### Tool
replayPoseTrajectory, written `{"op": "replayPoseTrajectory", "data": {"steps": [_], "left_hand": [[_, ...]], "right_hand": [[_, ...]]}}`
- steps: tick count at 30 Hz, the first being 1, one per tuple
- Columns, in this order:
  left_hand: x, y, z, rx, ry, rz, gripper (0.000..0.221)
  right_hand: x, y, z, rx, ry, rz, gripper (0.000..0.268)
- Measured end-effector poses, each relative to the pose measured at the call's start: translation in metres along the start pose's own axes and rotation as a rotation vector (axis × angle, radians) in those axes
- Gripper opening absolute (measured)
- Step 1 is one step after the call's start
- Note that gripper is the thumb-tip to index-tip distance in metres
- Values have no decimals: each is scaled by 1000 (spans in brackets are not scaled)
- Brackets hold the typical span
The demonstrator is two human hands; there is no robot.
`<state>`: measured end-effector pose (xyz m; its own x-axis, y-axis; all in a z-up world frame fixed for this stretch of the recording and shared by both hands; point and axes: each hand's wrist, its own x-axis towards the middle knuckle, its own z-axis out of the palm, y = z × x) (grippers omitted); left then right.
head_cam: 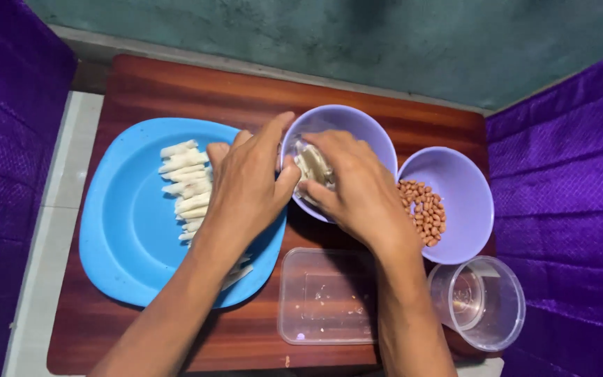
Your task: Manually wrapping peanuts and coconut strips into small square wrappers to assemble snacks.
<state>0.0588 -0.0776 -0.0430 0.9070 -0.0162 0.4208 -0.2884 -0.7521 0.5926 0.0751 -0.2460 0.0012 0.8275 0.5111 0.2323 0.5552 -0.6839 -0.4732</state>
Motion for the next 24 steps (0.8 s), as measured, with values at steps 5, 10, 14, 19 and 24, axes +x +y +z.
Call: {"op": "replayPoseTrajectory", "data": {"steps": [5,10,14,19,24], "left_hand": [[-5,5,-2,-10,-9,-15,52],[-6,6,-5,-2,-4,7,51],[-8,6,-5,1,12,34,53],[-9,2,-5,-28,1,47,57],[-9,1,-4,-22,5,77,60]], "right_hand": [[-4,9,-4,26,22,109,27],[-7,10,-16,80,120,77,34],[-8,4,-17,24,150,78,33],[-6,4,-4,124,-41,85,18],[-4,7,5,212,23,158,8]]}}
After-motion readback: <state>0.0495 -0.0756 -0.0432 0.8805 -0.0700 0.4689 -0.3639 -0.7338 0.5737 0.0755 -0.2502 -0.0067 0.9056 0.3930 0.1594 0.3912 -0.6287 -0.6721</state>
